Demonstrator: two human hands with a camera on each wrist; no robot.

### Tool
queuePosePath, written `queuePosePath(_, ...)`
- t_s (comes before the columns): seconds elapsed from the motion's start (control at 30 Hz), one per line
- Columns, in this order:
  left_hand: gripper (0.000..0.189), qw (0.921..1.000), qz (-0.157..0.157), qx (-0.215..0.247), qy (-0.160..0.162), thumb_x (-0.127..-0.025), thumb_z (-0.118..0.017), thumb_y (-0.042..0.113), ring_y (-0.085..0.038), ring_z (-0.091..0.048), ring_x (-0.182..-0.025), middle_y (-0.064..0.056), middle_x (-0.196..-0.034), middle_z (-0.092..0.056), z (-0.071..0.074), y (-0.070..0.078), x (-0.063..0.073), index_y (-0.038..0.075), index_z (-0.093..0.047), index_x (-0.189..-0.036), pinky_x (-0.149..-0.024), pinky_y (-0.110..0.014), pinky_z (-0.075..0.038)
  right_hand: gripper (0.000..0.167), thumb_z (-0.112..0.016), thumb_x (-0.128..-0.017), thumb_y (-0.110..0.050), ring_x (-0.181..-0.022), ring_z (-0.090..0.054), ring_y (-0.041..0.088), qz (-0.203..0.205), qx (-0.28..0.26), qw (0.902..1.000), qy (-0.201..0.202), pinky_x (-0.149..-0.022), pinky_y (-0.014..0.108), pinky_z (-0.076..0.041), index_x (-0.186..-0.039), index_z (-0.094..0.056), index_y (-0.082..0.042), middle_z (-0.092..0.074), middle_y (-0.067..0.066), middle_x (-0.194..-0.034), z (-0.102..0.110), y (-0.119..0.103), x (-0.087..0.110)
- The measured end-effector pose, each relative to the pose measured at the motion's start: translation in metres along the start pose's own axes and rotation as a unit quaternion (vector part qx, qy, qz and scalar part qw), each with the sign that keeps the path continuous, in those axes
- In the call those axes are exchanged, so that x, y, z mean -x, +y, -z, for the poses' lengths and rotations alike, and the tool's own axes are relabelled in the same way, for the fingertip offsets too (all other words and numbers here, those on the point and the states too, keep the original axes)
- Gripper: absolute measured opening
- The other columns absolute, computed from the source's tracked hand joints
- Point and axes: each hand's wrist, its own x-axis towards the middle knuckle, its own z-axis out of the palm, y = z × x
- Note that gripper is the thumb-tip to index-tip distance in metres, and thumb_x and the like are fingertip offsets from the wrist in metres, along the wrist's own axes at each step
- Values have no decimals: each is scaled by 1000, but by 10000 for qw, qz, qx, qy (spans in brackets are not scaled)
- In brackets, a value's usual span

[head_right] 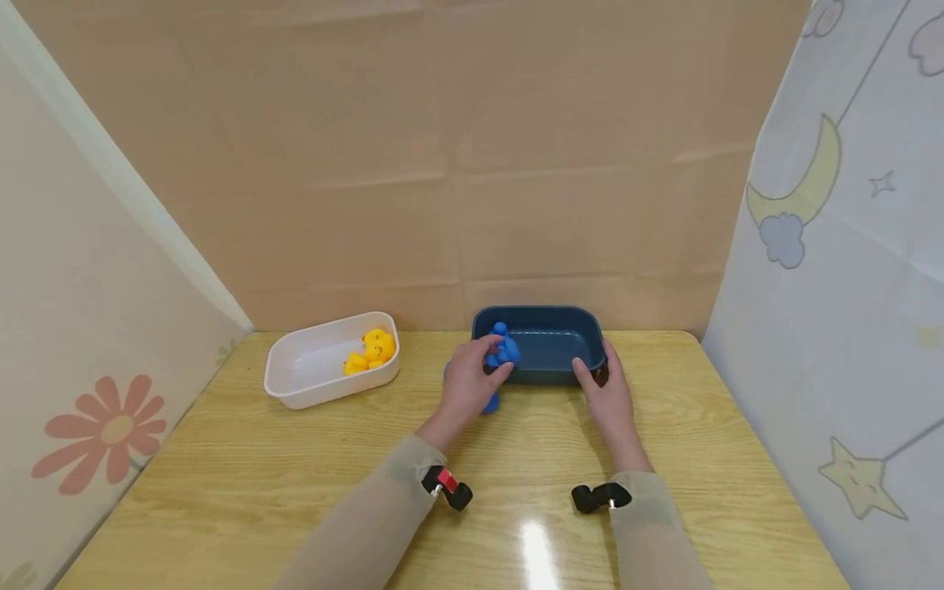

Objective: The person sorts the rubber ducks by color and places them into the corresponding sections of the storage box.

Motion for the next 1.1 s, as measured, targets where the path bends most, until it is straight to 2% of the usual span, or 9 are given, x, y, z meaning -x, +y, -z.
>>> queuePosePath(0.27, 49, 9995, 291, -119, -105, -103, -82, 32, -21, -60, -111, 3, -120, -73, -4, 1, -2, 19, -69, -148, -89, -35, -56, 96, -61, -110, -58, -165, -23, 45, -13, -9, 10000, -27, -129, 61, -30, -180, -3, -24, -15, 21, -182, -1, 2, -1)
queuePosePath(0.47, 54, 9994, 291, -91, -141, -103, -83, 32, -22, -61, -117, 0, -126, -72, -6, 1, -3, 19, -66, -152, -95, -38, -57, 99, -61, -109, -62, -165, -23, 45, -4, -13, 10000, -21, -129, 61, -29, -180, -4, -23, -15, 21, -182, -2, 3, -1)
queuePosePath(0.67, 54, 9990, 258, 331, 127, -103, -83, 25, -27, -60, -129, -5, -141, -68, -1, -4, 0, 16, -65, -153, -105, -44, -57, 99, -62, -109, -61, -165, -24, 43, -20, 17, 10000, 23, -129, 60, -29, -180, -4, -23, -17, 21, -181, -2, 2, -1)
queuePosePath(0.83, 51, 9977, 370, 411, 382, -102, -83, 22, -27, -58, -132, -7, -139, -70, 6, -11, 4, 14, -67, -149, -110, -45, -54, 97, -62, -110, -59, -164, -25, 43, -25, 9, 10000, 47, -130, 59, -29, -180, -5, -23, -18, 21, -181, -1, 0, -2)
queuePosePath(1.0, 49, 9970, 382, 308, 605, -101, -85, 23, -26, -62, -118, -6, -134, -71, 14, -21, 8, 14, -68, -147, -97, -41, -58, 98, -62, -109, -60, -164, -25, 43, -28, 41, 10000, 58, -130, 59, -29, -180, -4, -23, -18, 21, -181, 0, 0, -2)
queuePosePath(1.1, 50, 9963, 392, 314, 701, -101, -85, 22, -28, -62, -116, -6, -133, -72, 20, -28, 11, 13, -69, -147, -96, -42, -58, 98, -62, -110, -59, -165, -24, 43, -44, 45, 10000, 36, -130, 59, -29, -180, -4, -23, -16, 21, -182, 0, 0, -2)
